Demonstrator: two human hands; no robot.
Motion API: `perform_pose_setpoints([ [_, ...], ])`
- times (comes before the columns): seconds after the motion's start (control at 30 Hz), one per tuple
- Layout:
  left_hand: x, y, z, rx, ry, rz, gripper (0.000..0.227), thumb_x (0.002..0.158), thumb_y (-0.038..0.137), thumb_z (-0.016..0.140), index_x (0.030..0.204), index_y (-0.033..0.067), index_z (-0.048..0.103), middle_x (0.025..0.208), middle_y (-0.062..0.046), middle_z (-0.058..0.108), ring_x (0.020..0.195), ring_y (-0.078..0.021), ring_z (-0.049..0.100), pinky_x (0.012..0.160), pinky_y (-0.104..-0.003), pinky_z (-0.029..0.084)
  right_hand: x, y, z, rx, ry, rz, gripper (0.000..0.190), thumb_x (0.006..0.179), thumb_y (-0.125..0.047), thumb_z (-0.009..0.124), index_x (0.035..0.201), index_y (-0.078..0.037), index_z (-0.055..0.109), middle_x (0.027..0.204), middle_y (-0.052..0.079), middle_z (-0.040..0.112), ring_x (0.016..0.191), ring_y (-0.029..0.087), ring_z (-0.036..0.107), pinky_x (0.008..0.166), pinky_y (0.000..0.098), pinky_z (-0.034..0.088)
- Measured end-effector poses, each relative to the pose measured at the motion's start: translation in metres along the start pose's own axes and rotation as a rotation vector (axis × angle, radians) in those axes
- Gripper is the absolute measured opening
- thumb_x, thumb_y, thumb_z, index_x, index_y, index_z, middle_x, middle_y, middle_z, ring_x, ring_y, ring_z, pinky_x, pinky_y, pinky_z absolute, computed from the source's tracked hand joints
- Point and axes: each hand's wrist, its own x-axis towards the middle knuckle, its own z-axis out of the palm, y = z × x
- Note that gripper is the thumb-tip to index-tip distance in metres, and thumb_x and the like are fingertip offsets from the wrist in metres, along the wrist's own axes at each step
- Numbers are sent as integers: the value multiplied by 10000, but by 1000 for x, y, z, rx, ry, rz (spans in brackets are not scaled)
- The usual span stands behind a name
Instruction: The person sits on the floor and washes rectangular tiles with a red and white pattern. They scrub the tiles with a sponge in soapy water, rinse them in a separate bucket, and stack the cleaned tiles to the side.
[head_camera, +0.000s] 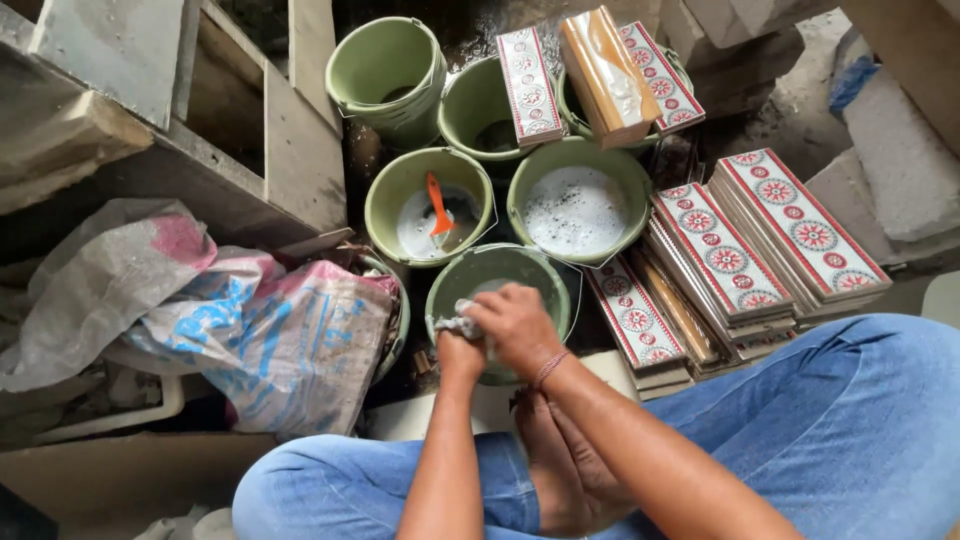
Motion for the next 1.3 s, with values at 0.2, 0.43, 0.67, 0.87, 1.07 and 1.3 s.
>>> perform_pose_setpoints([
  [0.2, -65, 55, -57, -266, 53, 97, 184, 840, 49, 664, 905, 133, 815, 850, -140, 775, 947, -343, 738, 839, -427, 557, -7, 57, -14, -111, -192, 332, 460, 703, -110, 611, 1109, -309, 697, 1139, -67, 647, 972, 259, 605, 792, 414, 488],
  [0.43, -7, 22, -66, -613, 518, 12, 388, 863, 153, 811, 1155, -74, 694, 1000, -292, 731, 978, -346, 717, 861, -505, 563, -4, 113, -26, 541, 135, 1071, 264, 897, -222, 755, 1151, -153, 736, 1021, 54, 754, 984, 224, 718, 804, 354, 564],
  [0.67, 26, -48, -21, -1641, 324, -504, 526, 964, 142, 729, 1429, 197, 490, 1347, -76, 638, 1231, -416, 620, 1011, -675, 485, -4, 110, -13, 875, 355, 1344, 315, 981, -248, 664, 1281, -155, 640, 1006, 99, 703, 828, 160, 706, 649, 236, 593],
  [0.87, 32, -68, 29, -1760, 309, -613, 384, 1017, 103, 619, 1385, 91, 510, 1357, -35, 656, 1256, -455, 575, 1023, -688, 462, 1, 97, -26, 948, 372, 1397, 327, 950, -208, 662, 1275, -174, 647, 1007, 143, 694, 778, 211, 733, 611, 264, 632],
  [1.07, 43, -96, 55, -1810, 268, -698, 388, 1007, 148, 634, 1378, 172, 523, 1333, 15, 664, 1278, -403, 580, 1066, -667, 438, 3, 91, -25, 994, 235, 1385, 518, 836, -84, 747, 1316, -112, 554, 1002, 110, 658, 718, 255, 744, 577, 318, 654],
  [1.3, 37, -93, 53, -1871, 129, -789, 351, 997, 246, 676, 1314, 130, 580, 1364, -174, 605, 1268, -469, 572, 1061, -711, 415, -13, 101, -4, 418, -600, 935, 509, 628, -322, 876, 1130, -275, 802, 1051, 124, 778, 1099, 354, 707, 967, 467, 551],
])
